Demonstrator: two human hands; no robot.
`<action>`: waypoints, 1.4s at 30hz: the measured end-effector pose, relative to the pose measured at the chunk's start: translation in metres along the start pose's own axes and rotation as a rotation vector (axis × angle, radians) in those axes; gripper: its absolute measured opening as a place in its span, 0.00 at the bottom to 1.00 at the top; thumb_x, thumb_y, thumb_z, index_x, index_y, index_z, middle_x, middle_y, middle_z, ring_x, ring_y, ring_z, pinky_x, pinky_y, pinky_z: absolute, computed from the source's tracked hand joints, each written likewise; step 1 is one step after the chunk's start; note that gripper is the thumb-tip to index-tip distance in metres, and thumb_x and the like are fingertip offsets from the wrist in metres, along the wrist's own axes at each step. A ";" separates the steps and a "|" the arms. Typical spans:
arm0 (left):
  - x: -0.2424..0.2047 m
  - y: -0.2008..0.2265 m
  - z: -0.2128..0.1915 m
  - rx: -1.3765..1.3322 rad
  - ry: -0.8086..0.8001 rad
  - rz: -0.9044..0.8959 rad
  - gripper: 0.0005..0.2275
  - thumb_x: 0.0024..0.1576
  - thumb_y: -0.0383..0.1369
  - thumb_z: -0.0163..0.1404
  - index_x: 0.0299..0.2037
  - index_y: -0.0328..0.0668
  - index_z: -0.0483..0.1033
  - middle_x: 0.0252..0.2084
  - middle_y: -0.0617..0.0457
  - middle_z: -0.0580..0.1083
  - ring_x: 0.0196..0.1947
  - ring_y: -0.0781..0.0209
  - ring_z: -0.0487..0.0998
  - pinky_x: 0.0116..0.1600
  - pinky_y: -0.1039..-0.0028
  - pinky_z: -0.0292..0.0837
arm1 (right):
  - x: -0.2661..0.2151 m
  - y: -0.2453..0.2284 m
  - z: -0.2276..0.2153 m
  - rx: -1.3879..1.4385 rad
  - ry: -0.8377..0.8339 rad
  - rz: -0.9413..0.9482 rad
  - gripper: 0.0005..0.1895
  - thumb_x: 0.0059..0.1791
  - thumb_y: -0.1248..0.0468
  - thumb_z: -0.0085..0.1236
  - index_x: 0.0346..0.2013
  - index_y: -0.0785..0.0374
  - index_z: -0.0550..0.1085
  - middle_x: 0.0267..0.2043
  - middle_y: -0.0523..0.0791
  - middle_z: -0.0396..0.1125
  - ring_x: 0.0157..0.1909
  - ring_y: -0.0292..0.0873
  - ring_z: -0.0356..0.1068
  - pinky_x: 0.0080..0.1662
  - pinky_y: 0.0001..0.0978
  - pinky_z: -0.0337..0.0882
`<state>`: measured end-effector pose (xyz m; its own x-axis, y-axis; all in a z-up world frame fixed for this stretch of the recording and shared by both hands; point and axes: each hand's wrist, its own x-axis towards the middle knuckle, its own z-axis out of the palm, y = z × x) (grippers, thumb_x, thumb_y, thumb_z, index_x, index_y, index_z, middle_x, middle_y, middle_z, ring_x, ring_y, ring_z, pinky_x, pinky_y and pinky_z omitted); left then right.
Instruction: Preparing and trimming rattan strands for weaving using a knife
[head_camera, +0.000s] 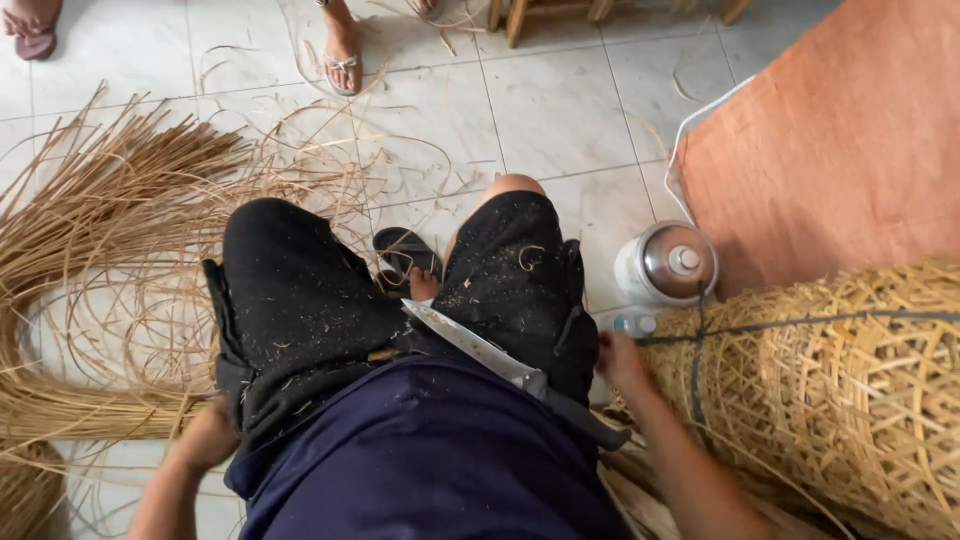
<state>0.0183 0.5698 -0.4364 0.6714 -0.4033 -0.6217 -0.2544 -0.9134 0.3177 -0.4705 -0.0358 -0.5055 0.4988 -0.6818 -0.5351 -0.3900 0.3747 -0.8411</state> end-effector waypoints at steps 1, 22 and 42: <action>-0.004 -0.001 0.009 -0.014 0.009 -0.016 0.11 0.52 0.29 0.54 0.43 0.31 0.81 0.38 0.39 0.85 0.39 0.46 0.86 0.46 0.61 0.83 | -0.011 -0.019 0.020 -0.011 -0.020 -0.003 0.11 0.49 0.77 0.49 0.44 0.72 0.74 0.33 0.50 0.68 0.27 0.43 0.63 0.28 0.35 0.63; -0.036 -0.030 0.156 -0.301 -0.022 -0.280 0.33 0.50 0.48 0.60 0.66 0.45 0.69 0.54 0.42 0.79 0.56 0.43 0.78 0.62 0.61 0.73 | -0.026 -0.179 -0.021 -1.040 -0.125 -0.171 0.29 0.45 0.68 0.56 0.61 0.79 0.70 0.56 0.61 0.71 0.54 0.58 0.70 0.53 0.45 0.67; 0.024 -0.018 0.156 -1.601 0.435 -0.768 0.40 0.55 0.41 0.58 0.69 0.28 0.46 0.64 0.29 0.66 0.58 0.42 0.76 0.59 0.63 0.76 | -0.192 -0.335 0.213 -1.194 -0.127 -0.442 0.27 0.52 0.73 0.57 0.67 0.75 0.70 0.58 0.60 0.66 0.54 0.50 0.65 0.54 0.38 0.65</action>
<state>-0.0696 0.5680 -0.5683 0.4842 0.3115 -0.8176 0.8205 0.1627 0.5480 -0.2707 0.1035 -0.1384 0.8076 -0.5140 -0.2891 -0.5898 -0.7065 -0.3912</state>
